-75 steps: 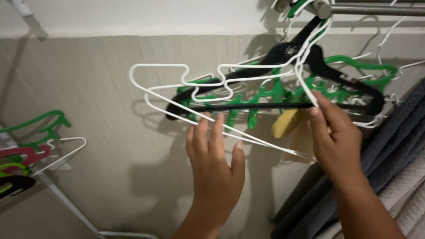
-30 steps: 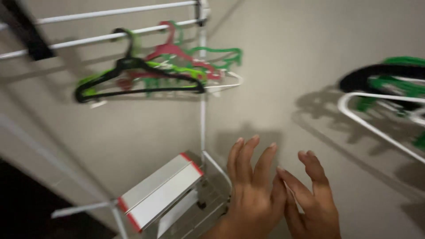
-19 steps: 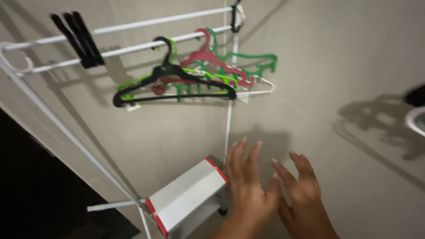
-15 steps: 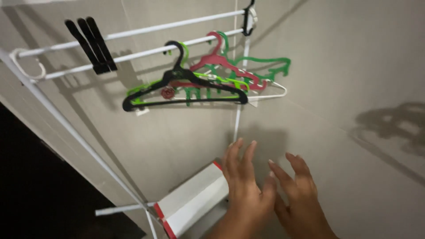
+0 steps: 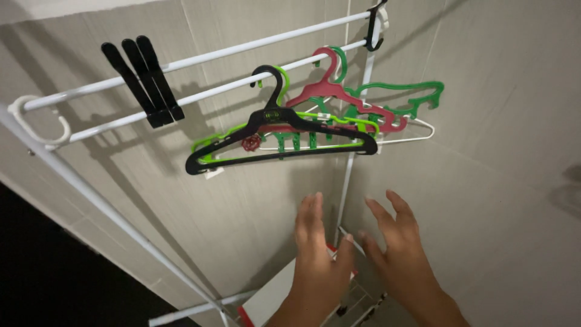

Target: The person removes several white, green, black, and pink plastic hangers from a white metal clothes rack in a bathroom. They gather the hangers into a bundle in their hands and then hang the entire bundle back onto the rack.

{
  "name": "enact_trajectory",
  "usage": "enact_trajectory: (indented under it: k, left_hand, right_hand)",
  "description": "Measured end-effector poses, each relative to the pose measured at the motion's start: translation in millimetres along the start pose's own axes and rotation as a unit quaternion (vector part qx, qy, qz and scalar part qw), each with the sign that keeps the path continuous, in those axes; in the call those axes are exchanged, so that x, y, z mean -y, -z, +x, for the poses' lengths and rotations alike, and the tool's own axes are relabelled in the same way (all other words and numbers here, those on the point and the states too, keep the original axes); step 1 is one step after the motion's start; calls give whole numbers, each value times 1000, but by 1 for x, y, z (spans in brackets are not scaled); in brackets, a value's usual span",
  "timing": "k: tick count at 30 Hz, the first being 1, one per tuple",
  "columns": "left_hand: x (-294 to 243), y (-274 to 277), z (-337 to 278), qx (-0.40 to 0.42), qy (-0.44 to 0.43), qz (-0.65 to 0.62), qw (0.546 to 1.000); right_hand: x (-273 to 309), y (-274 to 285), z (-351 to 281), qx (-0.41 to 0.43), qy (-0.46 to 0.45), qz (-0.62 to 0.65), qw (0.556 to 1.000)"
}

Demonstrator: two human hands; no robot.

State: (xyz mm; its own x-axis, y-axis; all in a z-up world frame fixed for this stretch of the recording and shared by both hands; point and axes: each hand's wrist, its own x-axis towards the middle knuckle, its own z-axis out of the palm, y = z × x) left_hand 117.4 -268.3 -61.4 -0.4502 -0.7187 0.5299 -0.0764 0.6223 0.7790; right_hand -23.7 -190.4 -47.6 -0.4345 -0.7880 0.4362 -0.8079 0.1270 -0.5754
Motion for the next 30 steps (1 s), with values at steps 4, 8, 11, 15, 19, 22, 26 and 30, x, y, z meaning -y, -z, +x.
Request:
enact_trajectory:
  k: [4,8,11,15,19,22,26,30]
  left_hand:
    - [20,4,6,2,-11,-31,999]
    - [26,2,17,8,33,-38,999]
    - [25,-3,30,13,98,-60,993]
    - [12,-6,44,14,184,-60,981]
    - [13,-8,49,-21,171,-50,984]
    - [12,-12,46,-63,132,-39,988]
    - [18,-17,41,-96,74,3,993]
    - [22,-16,46,-113,69,30,991]
  right_hand:
    - [-2,-17,15,-7,-29,-6,1000]
    - [-13,-24,26,-23,-14,39,999]
    - [-37,-30,41,-40,4,32,999]
    - [-69,-37,67,-114,88,30,989]
    - [-72,-32,107,-67,-12,103,992]
    - [-90,-46,131,-97,45,129,986]
    - [-97,-58,159,-106,68,201,972]
    - [-113,-74,182,-131,166,135,968]
